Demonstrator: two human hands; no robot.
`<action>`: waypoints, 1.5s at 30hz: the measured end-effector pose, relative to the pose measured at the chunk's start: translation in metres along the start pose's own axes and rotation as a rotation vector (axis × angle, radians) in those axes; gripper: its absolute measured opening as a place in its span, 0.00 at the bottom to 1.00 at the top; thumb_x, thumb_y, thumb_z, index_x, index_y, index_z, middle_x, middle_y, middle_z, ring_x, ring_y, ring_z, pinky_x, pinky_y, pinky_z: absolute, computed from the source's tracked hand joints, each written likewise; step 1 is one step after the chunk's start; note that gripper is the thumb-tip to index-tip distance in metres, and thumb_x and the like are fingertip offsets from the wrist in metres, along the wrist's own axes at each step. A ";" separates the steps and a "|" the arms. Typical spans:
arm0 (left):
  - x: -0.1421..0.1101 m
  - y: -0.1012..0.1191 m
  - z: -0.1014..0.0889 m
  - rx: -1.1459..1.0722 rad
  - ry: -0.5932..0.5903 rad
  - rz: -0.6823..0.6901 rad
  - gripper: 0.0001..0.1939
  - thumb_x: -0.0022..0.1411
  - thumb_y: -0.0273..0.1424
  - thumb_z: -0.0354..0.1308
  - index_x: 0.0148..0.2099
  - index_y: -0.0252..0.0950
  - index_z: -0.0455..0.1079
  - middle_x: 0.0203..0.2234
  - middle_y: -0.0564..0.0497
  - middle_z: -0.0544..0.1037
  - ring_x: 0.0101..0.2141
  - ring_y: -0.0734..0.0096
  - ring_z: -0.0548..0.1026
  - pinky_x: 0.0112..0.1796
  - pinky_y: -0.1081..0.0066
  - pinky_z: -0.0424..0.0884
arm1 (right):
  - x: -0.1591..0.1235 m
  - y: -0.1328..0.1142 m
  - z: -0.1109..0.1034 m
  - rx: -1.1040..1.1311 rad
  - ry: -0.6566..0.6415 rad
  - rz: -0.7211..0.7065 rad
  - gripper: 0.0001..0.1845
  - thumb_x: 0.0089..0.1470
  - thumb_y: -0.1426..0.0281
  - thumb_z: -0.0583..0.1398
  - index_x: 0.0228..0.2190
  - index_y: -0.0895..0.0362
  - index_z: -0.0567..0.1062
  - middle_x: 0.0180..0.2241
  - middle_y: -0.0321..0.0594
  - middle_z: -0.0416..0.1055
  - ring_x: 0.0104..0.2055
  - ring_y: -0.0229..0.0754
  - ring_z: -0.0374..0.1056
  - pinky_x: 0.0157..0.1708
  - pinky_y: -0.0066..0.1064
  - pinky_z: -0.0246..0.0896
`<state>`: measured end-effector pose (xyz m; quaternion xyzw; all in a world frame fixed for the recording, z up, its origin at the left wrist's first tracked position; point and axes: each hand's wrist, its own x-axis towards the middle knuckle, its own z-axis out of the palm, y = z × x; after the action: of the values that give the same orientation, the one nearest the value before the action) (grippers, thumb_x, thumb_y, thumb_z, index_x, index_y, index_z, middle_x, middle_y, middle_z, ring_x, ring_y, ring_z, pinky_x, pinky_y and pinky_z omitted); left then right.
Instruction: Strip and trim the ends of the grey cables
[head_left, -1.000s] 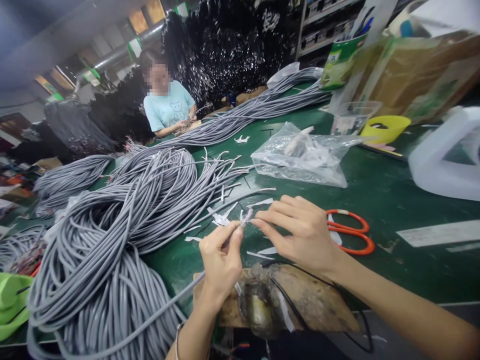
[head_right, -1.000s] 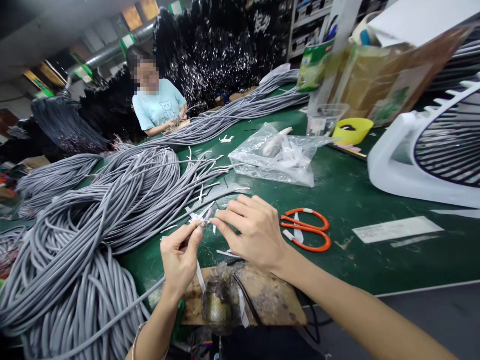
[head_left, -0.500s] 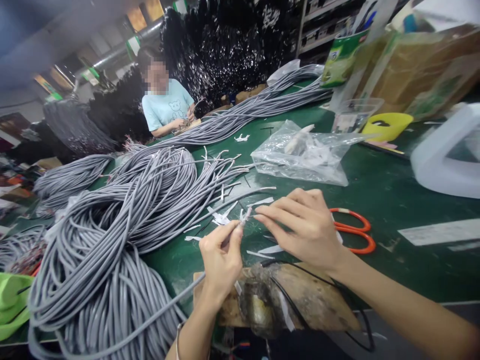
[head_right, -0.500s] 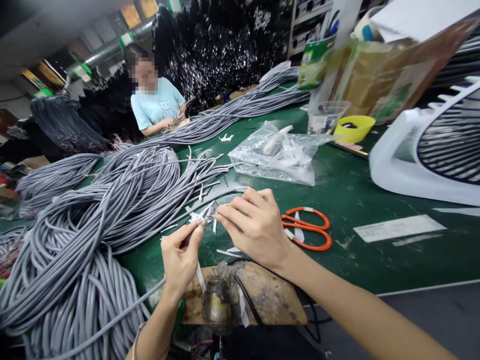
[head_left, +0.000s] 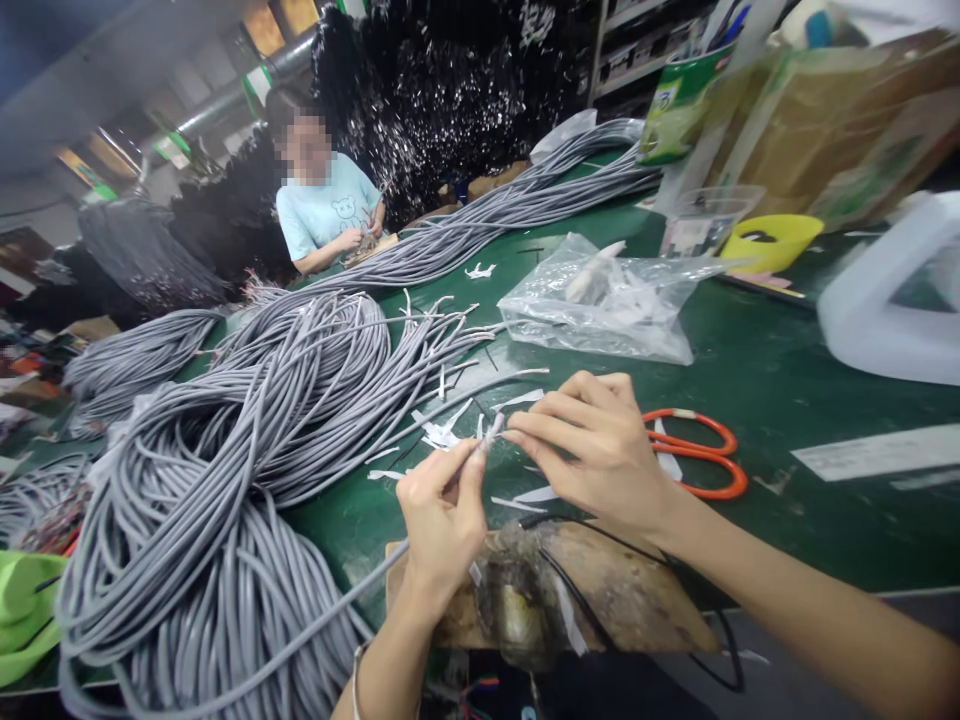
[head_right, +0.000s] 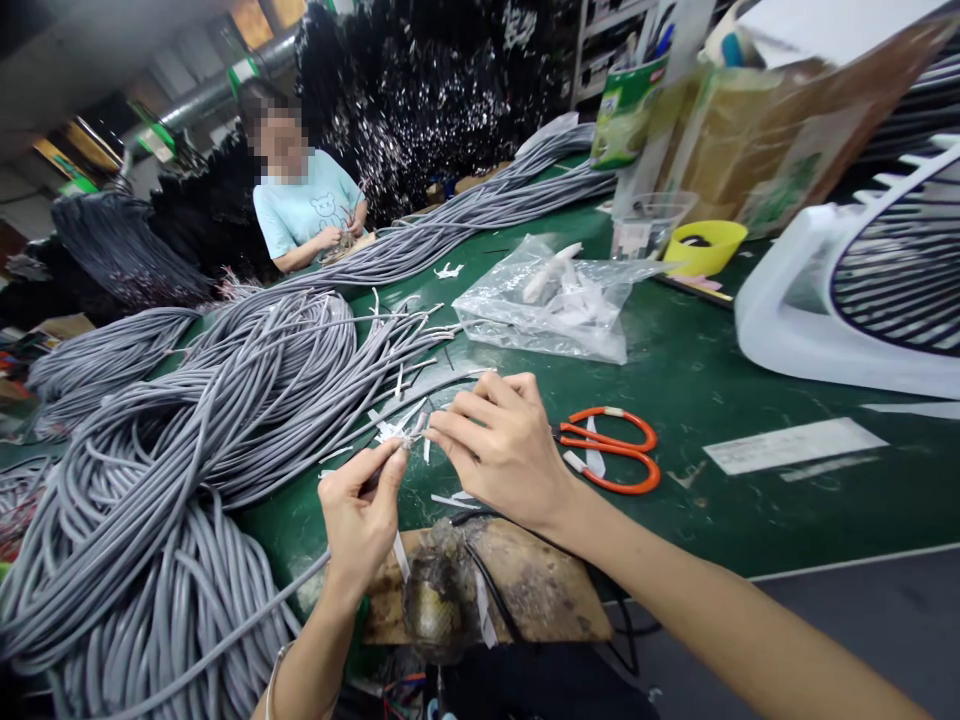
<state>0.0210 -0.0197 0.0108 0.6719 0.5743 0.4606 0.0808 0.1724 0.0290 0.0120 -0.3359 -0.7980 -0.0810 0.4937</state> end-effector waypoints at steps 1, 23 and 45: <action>0.000 0.000 0.000 0.000 0.000 0.002 0.09 0.58 0.28 0.53 0.34 0.33 0.75 0.20 0.51 0.76 0.18 0.76 0.70 0.21 0.77 0.65 | 0.000 0.001 0.001 0.053 -0.022 0.043 0.06 0.52 0.72 0.59 0.25 0.56 0.74 0.21 0.35 0.71 0.26 0.38 0.58 0.30 0.34 0.47; 0.000 0.000 0.000 0.002 -0.010 -0.007 0.10 0.58 0.29 0.53 0.34 0.33 0.75 0.21 0.50 0.77 0.21 0.74 0.73 0.24 0.77 0.68 | 0.002 0.001 -0.006 -0.069 0.043 -0.111 0.07 0.50 0.77 0.59 0.26 0.54 0.73 0.23 0.32 0.74 0.27 0.38 0.58 0.34 0.36 0.46; -0.004 -0.005 0.003 0.071 0.097 0.066 0.11 0.59 0.27 0.51 0.35 0.31 0.75 0.19 0.49 0.75 0.17 0.76 0.68 0.20 0.77 0.63 | -0.006 -0.022 0.014 0.274 0.019 0.195 0.11 0.54 0.74 0.55 0.22 0.59 0.72 0.17 0.34 0.64 0.18 0.32 0.56 0.20 0.25 0.52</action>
<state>0.0206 -0.0203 0.0036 0.6698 0.5711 0.4742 0.0139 0.1505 0.0162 0.0047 -0.3405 -0.7606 0.0738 0.5478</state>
